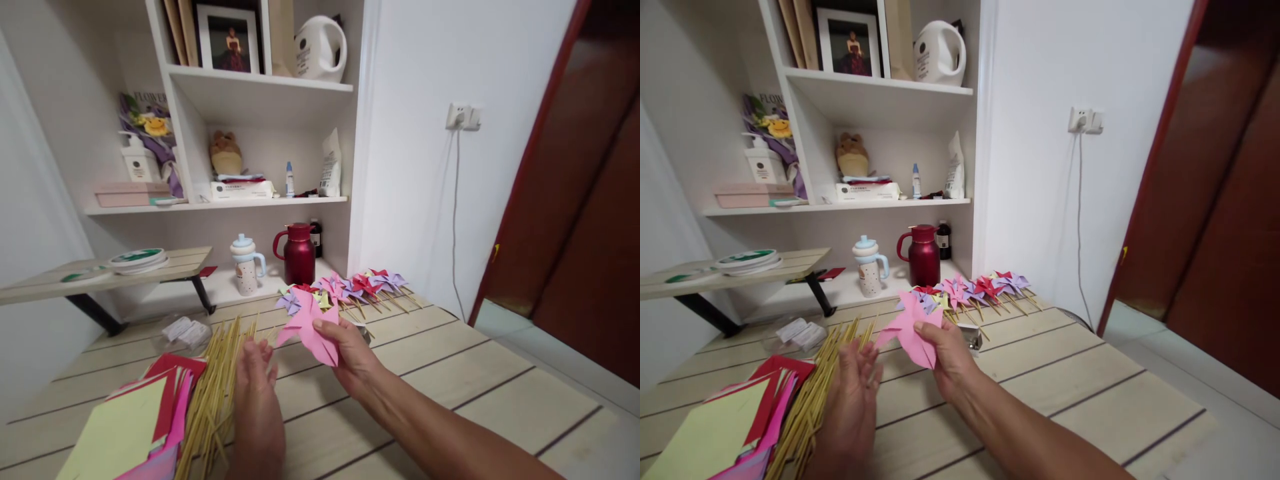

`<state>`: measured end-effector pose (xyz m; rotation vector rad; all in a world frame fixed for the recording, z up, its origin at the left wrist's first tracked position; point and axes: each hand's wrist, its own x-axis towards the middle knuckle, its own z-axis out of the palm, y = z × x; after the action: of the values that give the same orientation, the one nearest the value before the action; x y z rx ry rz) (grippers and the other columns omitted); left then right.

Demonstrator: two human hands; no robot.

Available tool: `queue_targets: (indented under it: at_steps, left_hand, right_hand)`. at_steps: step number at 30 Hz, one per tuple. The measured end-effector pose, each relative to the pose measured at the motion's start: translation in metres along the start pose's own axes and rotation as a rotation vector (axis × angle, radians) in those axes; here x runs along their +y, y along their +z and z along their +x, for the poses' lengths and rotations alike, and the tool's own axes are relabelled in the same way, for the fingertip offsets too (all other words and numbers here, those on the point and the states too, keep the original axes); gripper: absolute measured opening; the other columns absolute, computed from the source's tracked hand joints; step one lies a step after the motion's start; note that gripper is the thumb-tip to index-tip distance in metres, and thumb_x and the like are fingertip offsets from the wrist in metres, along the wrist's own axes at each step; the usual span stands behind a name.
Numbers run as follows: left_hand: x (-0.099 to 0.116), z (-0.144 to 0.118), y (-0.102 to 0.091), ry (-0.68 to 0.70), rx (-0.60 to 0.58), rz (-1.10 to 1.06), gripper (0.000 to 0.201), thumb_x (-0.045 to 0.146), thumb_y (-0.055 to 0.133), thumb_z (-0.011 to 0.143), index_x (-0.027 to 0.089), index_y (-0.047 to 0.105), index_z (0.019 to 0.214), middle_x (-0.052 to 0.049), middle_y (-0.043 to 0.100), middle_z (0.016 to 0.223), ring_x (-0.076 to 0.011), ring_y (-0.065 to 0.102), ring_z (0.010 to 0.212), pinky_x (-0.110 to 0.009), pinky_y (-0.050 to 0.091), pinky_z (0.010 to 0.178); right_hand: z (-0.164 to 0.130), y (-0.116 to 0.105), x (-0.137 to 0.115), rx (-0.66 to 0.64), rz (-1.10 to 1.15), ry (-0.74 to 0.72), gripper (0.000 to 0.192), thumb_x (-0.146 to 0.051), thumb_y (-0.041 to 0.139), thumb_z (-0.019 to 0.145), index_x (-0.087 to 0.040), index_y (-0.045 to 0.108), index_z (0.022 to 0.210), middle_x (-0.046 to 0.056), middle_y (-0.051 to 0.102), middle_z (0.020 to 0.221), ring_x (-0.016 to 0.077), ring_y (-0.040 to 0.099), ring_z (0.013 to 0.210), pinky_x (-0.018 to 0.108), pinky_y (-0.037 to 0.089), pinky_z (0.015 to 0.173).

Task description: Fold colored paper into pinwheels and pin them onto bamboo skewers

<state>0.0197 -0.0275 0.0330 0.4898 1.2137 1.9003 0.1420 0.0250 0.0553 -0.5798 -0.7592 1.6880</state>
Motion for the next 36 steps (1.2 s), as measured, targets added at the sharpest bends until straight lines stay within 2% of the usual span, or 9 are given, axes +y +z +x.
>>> queue_targets:
  at_steps: [4, 6, 9, 11, 18, 23, 28, 36]
  left_hand:
    - [-0.010, -0.014, 0.002, -0.199, -0.220, -0.002, 0.055, 0.068, 0.056, 0.081, 0.024, 0.070, 0.109, -0.012, 0.064, 0.131, -0.0273, 0.053, 0.127, -0.045, 0.039, 0.106]
    - [-0.013, -0.016, 0.003, -0.210, -0.298, -0.017, 0.053, 0.066, 0.063, 0.078, 0.024, 0.072, 0.109, -0.011, 0.066, 0.130, -0.0272, 0.054, 0.127, -0.044, 0.038, 0.106]
    - [-0.014, -0.017, 0.006, -0.182, -0.373, -0.053, 0.046, 0.049, 0.077, 0.073, 0.021, 0.073, 0.109, -0.011, 0.070, 0.121, -0.0270, 0.059, 0.119, -0.040, 0.042, 0.102]
    - [-0.014, -0.018, 0.008, -0.179, -0.407, -0.077, 0.045, 0.040, 0.080, 0.072, 0.019, 0.073, 0.111, -0.011, 0.072, 0.116, -0.0267, 0.062, 0.113, -0.039, 0.044, 0.099]
    - [-0.011, -0.021, 0.011, -0.185, -0.424, -0.123, 0.045, 0.040, 0.077, 0.075, 0.014, 0.073, 0.111, -0.014, 0.073, 0.110, -0.0266, 0.065, 0.105, -0.038, 0.046, 0.095]
    - [-0.010, -0.022, 0.012, -0.203, -0.429, -0.149, 0.045, 0.029, 0.079, 0.073, 0.015, 0.071, 0.115, -0.012, 0.074, 0.108, -0.0263, 0.065, 0.105, -0.037, 0.047, 0.095]
    - [-0.011, -0.020, 0.012, -0.163, -0.435, -0.177, 0.044, 0.025, 0.076, 0.075, 0.014, 0.070, 0.117, -0.011, 0.074, 0.107, -0.0254, 0.066, 0.104, -0.038, 0.047, 0.095]
    - [-0.020, -0.011, 0.005, -0.092, -0.383, -0.078, 0.034, 0.029, 0.078, 0.074, 0.013, 0.075, 0.104, -0.010, 0.076, 0.095, -0.0238, 0.068, 0.092, -0.036, 0.050, 0.087]
  right_hand:
    - [0.002, -0.001, 0.016, 0.044, 0.058, -0.060, 0.028, -0.023, 0.088, 0.057, -0.015, 0.074, 0.080, 0.003, 0.077, 0.074, 0.0171, 0.068, 0.063, 0.028, 0.052, 0.065]
    - [0.000, -0.005, 0.026, 0.046, 0.072, -0.047, 0.026, -0.024, 0.088, 0.059, -0.016, 0.074, 0.078, 0.004, 0.077, 0.074, 0.0177, 0.068, 0.063, 0.029, 0.053, 0.066]
    - [-0.003, -0.008, 0.037, 0.011, 0.068, -0.016, 0.026, -0.025, 0.086, 0.061, -0.016, 0.075, 0.083, 0.005, 0.078, 0.077, 0.0184, 0.069, 0.066, 0.030, 0.054, 0.068]
    - [-0.005, -0.010, 0.041, -0.002, 0.058, -0.006, 0.027, -0.026, 0.086, 0.062, -0.016, 0.075, 0.084, 0.004, 0.078, 0.078, 0.0173, 0.069, 0.065, 0.029, 0.054, 0.067]
    - [-0.009, -0.010, 0.039, 0.015, 0.046, -0.004, 0.027, -0.026, 0.089, 0.059, -0.016, 0.074, 0.080, 0.003, 0.076, 0.073, 0.0152, 0.065, 0.062, 0.025, 0.051, 0.061]
    - [-0.012, -0.010, 0.039, -0.012, 0.045, -0.019, 0.028, -0.026, 0.089, 0.058, -0.016, 0.074, 0.078, 0.003, 0.075, 0.071, 0.0138, 0.064, 0.062, 0.025, 0.051, 0.063]
    - [-0.013, -0.011, 0.043, 0.009, 0.026, -0.031, 0.029, -0.027, 0.090, 0.057, -0.014, 0.073, 0.078, 0.002, 0.075, 0.070, 0.0124, 0.062, 0.059, 0.023, 0.049, 0.059]
    - [-0.014, -0.009, 0.044, 0.021, 0.008, -0.037, 0.030, -0.028, 0.090, 0.058, -0.015, 0.074, 0.079, 0.002, 0.075, 0.070, 0.0129, 0.063, 0.062, 0.023, 0.049, 0.062]
